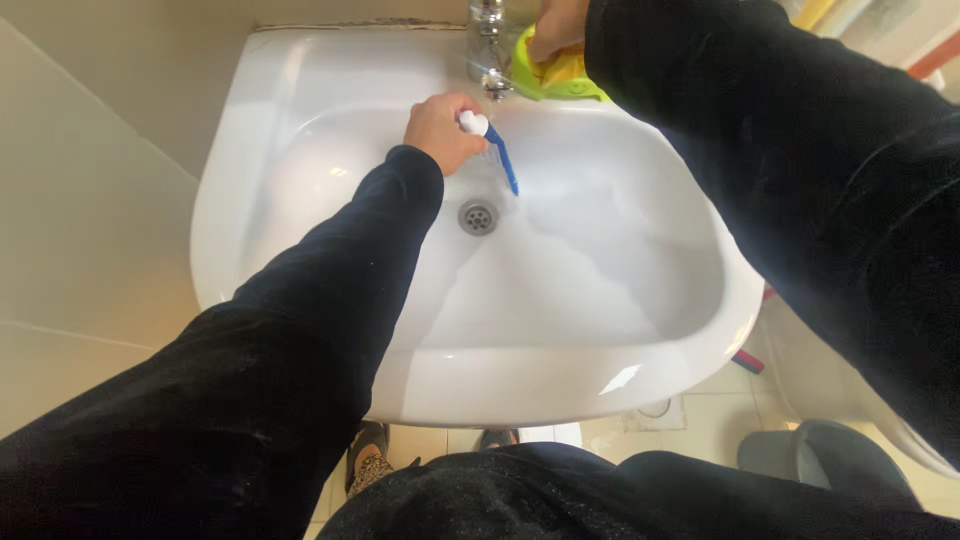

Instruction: The person wipes a white bathroom sink with a yellow cloth, moving around the basin and edges. They briefly pick up a toothpaste tube from the floor, place it in the sink, and then resume wiping the sink surface.

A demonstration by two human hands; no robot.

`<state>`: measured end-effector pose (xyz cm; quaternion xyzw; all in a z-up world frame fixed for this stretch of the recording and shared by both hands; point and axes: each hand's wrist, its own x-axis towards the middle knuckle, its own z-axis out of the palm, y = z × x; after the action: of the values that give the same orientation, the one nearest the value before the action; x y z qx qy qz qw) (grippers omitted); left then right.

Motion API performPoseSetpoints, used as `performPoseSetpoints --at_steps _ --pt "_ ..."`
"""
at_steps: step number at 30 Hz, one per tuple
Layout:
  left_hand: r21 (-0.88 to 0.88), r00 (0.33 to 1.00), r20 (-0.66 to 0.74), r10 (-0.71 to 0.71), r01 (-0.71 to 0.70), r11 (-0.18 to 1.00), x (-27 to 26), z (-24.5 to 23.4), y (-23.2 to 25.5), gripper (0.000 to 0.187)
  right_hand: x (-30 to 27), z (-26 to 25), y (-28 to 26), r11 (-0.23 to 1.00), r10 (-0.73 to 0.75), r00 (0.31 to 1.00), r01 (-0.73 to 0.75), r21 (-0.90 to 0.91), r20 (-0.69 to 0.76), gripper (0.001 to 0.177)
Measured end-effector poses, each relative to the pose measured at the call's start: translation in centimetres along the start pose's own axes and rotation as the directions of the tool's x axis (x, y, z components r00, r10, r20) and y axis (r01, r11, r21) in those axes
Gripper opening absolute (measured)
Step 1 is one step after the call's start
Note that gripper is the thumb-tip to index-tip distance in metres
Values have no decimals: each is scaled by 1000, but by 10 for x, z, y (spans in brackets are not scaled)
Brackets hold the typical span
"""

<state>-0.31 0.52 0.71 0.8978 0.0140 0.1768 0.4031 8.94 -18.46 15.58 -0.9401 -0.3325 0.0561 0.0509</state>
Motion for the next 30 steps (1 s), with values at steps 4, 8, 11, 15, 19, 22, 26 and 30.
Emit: performPoseSetpoints --at_steps 4,8,11,15,19,22,26,30 --pt "129 999 49 -20 13 992 -6 -47 13 35 2 -1 -22 994 -41 997 34 -101 -61 48" --pt "211 990 91 -105 84 974 -6 -79 23 39 15 -11 -28 987 -88 990 72 -142 -114 46" --pt "201 992 19 -123 117 973 -12 -89 20 45 23 -6 -35 990 -122 972 104 -97 -199 45" --pt "358 997 36 -73 56 932 -27 -87 23 32 31 -5 -37 964 -226 952 189 -185 -204 79" --pt "298 995 71 -77 52 953 -36 -88 40 32 36 0 -37 952 -164 986 147 -268 -43 87" --pt "292 991 104 -84 50 955 -50 -97 48 33 31 0 -35 988 -110 988 97 -124 -103 92" --pt "348 985 174 4 -65 935 -68 -89 43 47 -11 47 -33 996 35 936 -4 89 -349 91" --pt "399 932 360 47 -199 895 -76 -105 47 42 -78 113 -44 974 140 984 -116 197 -111 44"
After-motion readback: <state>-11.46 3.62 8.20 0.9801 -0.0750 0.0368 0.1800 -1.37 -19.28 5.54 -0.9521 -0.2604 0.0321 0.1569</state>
